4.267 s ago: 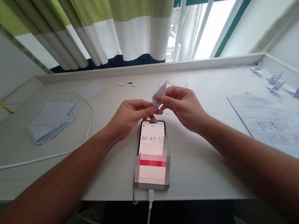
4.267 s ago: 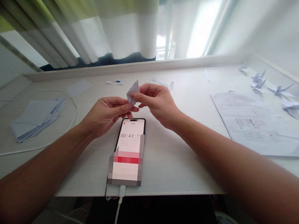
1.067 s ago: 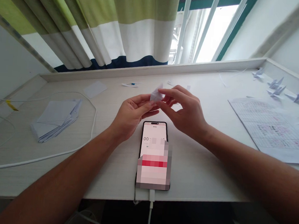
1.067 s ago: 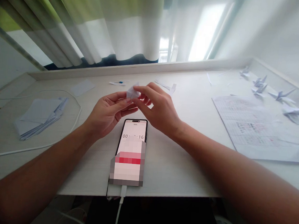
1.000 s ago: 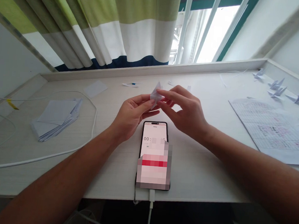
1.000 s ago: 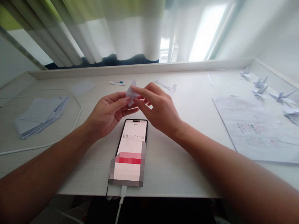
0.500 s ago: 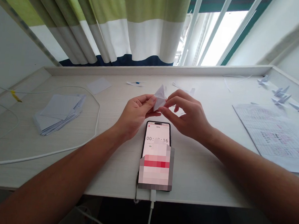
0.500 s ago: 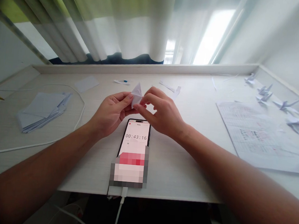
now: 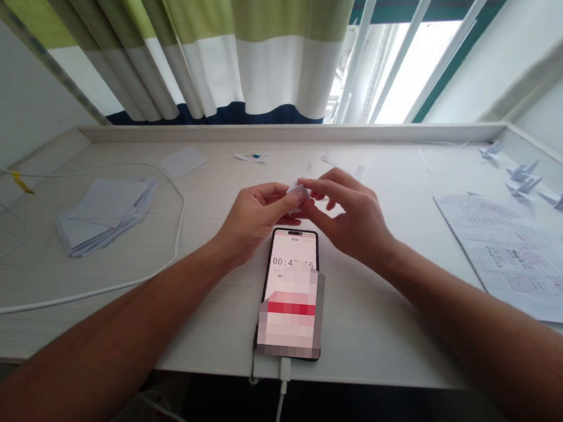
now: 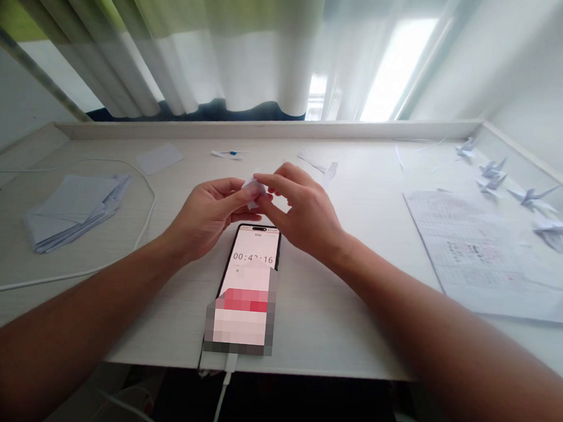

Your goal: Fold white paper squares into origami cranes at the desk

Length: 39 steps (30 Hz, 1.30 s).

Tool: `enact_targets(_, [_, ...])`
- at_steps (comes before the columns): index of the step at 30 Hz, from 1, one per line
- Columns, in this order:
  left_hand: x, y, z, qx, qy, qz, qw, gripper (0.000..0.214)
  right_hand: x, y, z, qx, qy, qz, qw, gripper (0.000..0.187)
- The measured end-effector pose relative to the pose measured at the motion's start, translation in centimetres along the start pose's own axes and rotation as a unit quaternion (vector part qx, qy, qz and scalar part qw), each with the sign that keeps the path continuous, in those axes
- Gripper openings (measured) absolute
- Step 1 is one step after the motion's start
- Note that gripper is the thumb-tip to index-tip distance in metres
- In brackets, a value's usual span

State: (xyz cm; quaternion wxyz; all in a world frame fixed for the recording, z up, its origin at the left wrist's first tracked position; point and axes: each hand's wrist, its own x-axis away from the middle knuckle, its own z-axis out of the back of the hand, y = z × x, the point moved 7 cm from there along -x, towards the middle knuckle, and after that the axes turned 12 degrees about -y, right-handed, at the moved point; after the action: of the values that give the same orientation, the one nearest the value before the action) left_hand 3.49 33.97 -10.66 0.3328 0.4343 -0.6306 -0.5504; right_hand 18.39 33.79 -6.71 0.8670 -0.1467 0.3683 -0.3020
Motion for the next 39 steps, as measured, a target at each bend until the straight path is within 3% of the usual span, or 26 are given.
enact_targets(13, [0.00, 0.53, 0.45, -0.083, 0.013, -0.002, 0.996, 0.039, 0.00, 0.13, -0.69, -0.047, -0.037, -0.028, 0.998, 0.020])
enact_targets(21, [-0.17, 0.29, 0.41, -0.057, 0.003, 0.017, 0.998, 0.015, 0.06, 0.30, -0.70, -0.102, -0.037, -0.047, 0.993, 0.018])
enact_targets(29, [-0.21, 0.17, 0.27, -0.053, -0.011, 0.021, 0.998, 0.005, 0.03, 0.45, -0.61, -0.102, -0.045, -0.067, 0.992, 0.017])
enact_targets(36, [-0.20, 0.18, 0.12, -0.060, -0.020, 0.009, 0.998, 0.034, 0.00, 0.41, -0.54, -0.119, -0.026, -0.058, 0.991, 0.011])
enact_targets(39, [-0.30, 0.32, 0.18, -0.062, -0.027, -0.003, 0.998, 0.037, 0.00, 0.67, -0.45, -0.123, -0.022, -0.068, 0.990, 0.012])
